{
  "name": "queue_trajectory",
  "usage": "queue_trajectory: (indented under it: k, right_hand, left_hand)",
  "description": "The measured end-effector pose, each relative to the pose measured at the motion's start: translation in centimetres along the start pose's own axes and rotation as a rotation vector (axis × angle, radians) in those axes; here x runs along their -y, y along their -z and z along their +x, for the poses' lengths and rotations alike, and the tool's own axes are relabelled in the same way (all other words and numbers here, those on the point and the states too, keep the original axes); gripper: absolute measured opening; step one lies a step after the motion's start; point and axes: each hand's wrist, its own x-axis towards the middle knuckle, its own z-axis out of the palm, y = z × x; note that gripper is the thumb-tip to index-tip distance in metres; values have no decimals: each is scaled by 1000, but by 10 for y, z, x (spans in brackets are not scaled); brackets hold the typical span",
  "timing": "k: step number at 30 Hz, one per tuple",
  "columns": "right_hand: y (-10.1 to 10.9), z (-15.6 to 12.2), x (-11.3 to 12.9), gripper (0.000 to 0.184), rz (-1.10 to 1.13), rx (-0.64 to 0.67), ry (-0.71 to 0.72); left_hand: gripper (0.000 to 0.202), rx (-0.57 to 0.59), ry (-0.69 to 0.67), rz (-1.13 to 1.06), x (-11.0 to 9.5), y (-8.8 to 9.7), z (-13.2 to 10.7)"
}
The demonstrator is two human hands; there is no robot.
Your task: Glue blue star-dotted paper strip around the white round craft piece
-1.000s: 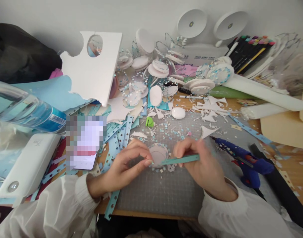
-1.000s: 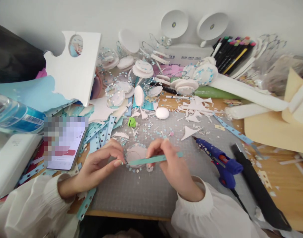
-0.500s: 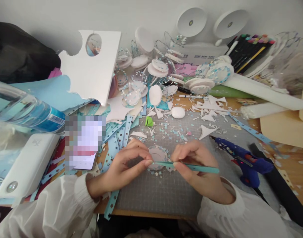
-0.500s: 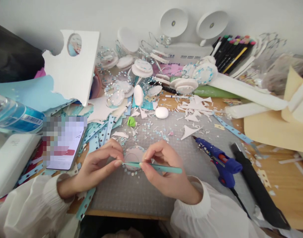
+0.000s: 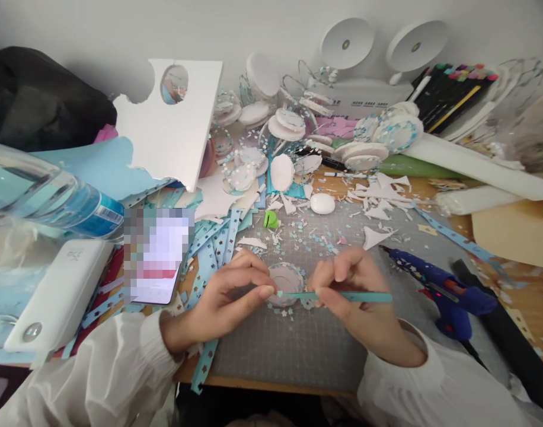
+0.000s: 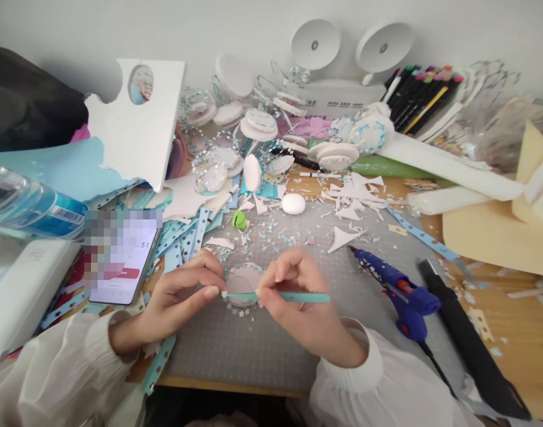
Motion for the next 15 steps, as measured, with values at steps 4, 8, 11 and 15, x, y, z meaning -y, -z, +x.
queue_trajectory:
  k: [4,8,11,15]
  right_hand:
    - [3,6,-3,25,76,-53,-42]
    - [5,13,3,27,136,-115,-75]
    - [10,10,16,24,211,-247,-67]
    - [32,-18,40,10,180,-542,-9]
  left_hand:
    - [19,98,-125,200,3,3,-1]
    - [22,233,-242,458,9,3,-3]
    - [12,281,-287,535,10,2,-4]
    - [10,276,-287,574,11,0,-4]
